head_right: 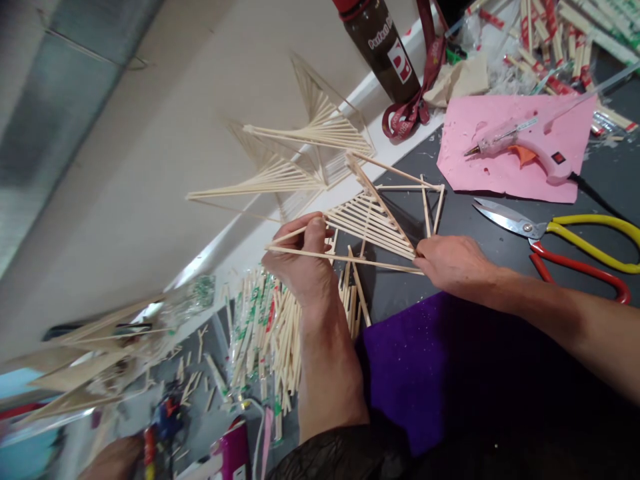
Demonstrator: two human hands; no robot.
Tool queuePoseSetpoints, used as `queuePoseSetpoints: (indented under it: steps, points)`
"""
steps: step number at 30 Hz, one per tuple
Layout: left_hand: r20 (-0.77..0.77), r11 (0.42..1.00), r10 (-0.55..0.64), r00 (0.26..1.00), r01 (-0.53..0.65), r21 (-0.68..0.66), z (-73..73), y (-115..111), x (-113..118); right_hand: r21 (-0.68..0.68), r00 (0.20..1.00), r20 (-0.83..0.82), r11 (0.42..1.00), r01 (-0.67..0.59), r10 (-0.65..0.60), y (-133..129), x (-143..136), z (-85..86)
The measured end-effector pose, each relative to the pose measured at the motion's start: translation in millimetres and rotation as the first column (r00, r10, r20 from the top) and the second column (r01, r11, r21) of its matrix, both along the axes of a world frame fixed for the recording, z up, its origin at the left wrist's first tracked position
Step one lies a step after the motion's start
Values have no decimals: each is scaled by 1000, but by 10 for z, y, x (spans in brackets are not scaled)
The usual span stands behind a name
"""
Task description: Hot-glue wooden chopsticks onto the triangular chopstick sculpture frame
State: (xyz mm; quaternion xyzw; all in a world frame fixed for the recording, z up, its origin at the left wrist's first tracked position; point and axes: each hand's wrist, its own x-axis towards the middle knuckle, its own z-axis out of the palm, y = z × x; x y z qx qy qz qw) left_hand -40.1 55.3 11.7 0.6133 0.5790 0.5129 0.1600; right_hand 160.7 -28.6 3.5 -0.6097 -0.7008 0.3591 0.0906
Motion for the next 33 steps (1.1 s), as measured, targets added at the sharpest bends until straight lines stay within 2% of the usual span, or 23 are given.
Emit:
queuePoseSetpoints:
  steps: [7, 17, 25, 33]
  points:
    - [4, 1000, -18, 1000, 18, 22, -10, 2, -4, -7, 1000, 6, 1000, 4, -4, -7, 5, 6]
    - [2, 1000, -10, 1000, 10, -27, -19, -11, 10, -42, 1000, 1, 999, 10, -10, 2, 9, 49]
    - [0, 1000, -26, 1000, 26, 0, -63, 2, -28, 23, 999, -35, 1000, 18, -17, -6, 8, -8]
    - [-6, 999, -34, 999, 34, 8, -129, 10, -67, 24, 999, -32, 1000, 1, 0, -3, 20, -6]
